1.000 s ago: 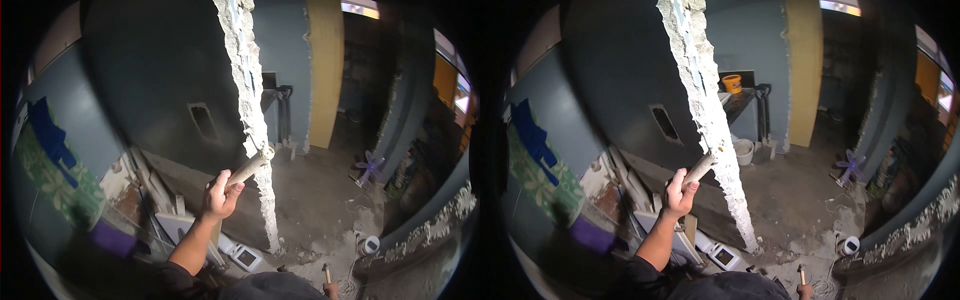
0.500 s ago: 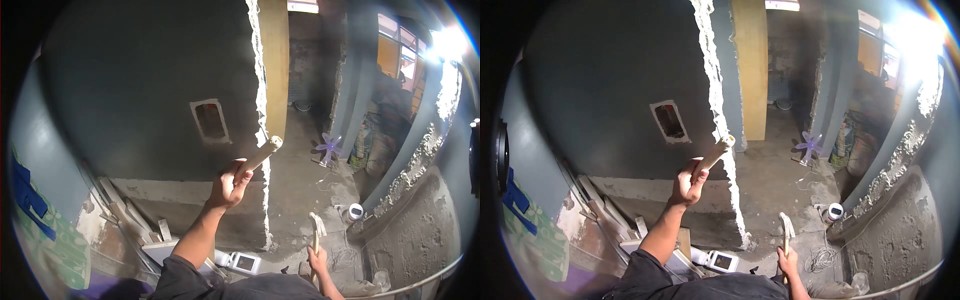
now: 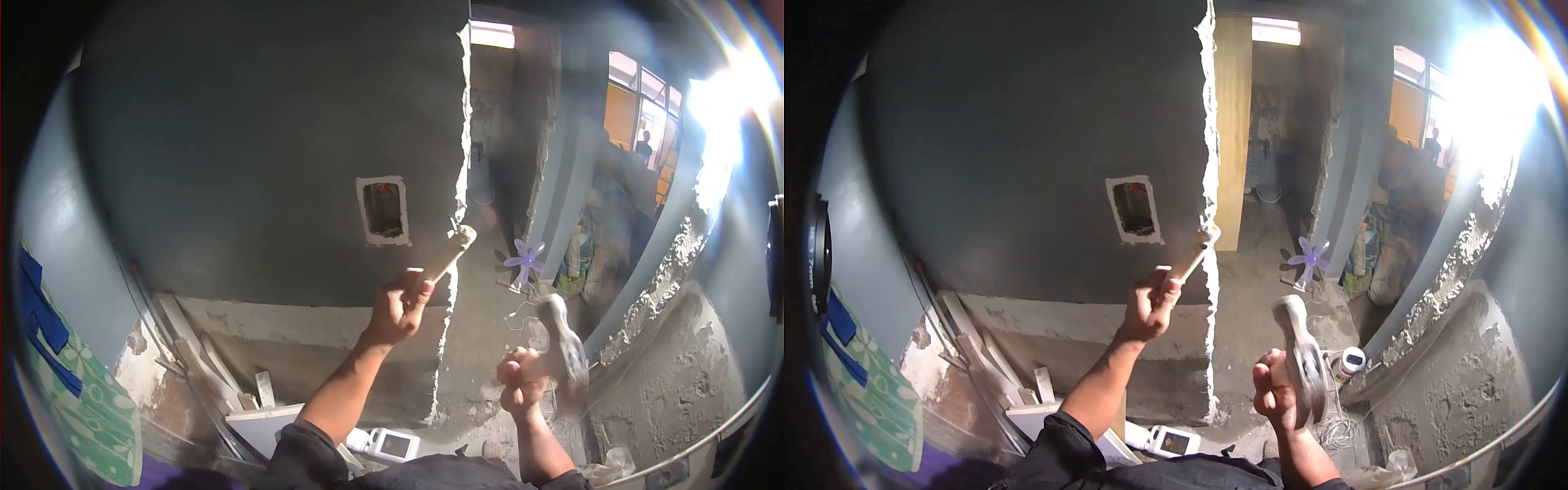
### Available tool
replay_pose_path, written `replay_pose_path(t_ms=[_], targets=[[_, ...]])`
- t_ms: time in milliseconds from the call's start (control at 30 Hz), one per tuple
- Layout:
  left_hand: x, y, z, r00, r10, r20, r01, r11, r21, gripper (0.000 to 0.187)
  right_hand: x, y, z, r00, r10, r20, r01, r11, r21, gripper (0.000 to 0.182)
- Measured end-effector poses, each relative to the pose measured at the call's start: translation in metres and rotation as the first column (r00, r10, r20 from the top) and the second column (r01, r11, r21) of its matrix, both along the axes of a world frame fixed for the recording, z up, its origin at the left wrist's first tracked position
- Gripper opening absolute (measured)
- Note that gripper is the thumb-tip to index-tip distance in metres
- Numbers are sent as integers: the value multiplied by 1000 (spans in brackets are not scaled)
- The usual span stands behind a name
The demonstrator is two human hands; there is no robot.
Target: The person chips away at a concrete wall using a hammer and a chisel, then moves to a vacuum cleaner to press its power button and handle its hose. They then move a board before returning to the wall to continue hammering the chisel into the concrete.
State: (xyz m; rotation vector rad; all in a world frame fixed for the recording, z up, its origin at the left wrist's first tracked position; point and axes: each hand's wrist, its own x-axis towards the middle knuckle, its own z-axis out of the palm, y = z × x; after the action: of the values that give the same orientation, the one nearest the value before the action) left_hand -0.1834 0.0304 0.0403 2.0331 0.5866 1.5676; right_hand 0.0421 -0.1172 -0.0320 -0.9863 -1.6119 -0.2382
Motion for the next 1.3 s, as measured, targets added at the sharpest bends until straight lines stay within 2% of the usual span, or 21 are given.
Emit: replay_pose_path(t_ms=[67,133,200,267,333,400,433,467,533,567,600,667,767,900,1000,1067,1133,1167,1200,1267,1300], targets=[[0,3,-4,1000,5,-8,-5,1000,27,25,-33,-10,29,848,313,-428,-281,950,138,37],[-2,-9,10,997,56,-48,-54,998,40,26,-48,-18,65,855,415,-309,-309,889,339,37],[-2,-8,10,998,50,-43,-48,998,51,23,-60,-20,81,841,480,-249,-372,848,378,35],[-4,-10,13,996,51,-68,-49,998,29,22,-57,-2,62,926,302,-226,-240,934,264,25],[-6,-11,16,996,37,-86,-37,999,-8,21,-62,6,58,973,-231,22,232,969,-88,15],[-9,-12,14,994,21,-109,-26,999,-48,21,-55,32,28,961,-158,-226,62,923,-381,31],[-8,-11,15,995,20,-93,-19,1000,17,21,-42,39,-15,920,-353,173,369,927,-72,33],[-6,-8,16,998,28,-60,-23,996,81,20,-47,24,8,901,-400,167,420,901,-107,33],[-8,-14,16,994,47,-102,-45,999,20,21,-52,0,46,963,-215,-160,180,961,-209,30],[-5,-17,20,996,38,-84,-36,999,17,23,-47,-1,38,940,-337,-41,338,941,1,29],[-7,-20,25,997,32,-65,-32,999,15,24,-38,-5,33,955,-287,-78,282,957,-71,29],[-13,-26,31,996,11,-93,-18,997,-73,25,-49,-11,38,891,187,-414,-161,982,98,32],[-11,-26,34,998,-46,-47,41,993,-112,25,-70,-37,73,797,399,-454,-323,916,238,34],[-7,-20,21,998,11,-56,-14,998,-53,25,-67,-14,65,875,311,-370,-254,947,196,25],[-5,-17,20,997,38,-66,-39,999,-19,27,-52,21,43,987,-159,-20,149,955,-257,12],[-4,-12,22,990,108,-95,-102,993,58,26,-43,13,28,961,-276,5,271,942,-198,12],[-6,-17,18,994,84,-69,-81,996,39,26,-52,-18,51,969,-138,-206,78,958,-276,16],[-7,-19,22,993,84,-81,-81,996,42,26,-52,-22,58,980,-190,-55,189,982,-26,20],[-7,-19,22,993,89,-81,-86,996,40,26,-60,-18,63,888,256,-382,-241,967,86,21],[-7,-18,22,991,92,-92,-90,996,25,27,-80,-19,82,845,443,-300,-299,856,422,19],[-7,-18,22,991,92,-95,-91,996,19,27,-82,-15,87,862,442,-247,-295,835,465,23]])
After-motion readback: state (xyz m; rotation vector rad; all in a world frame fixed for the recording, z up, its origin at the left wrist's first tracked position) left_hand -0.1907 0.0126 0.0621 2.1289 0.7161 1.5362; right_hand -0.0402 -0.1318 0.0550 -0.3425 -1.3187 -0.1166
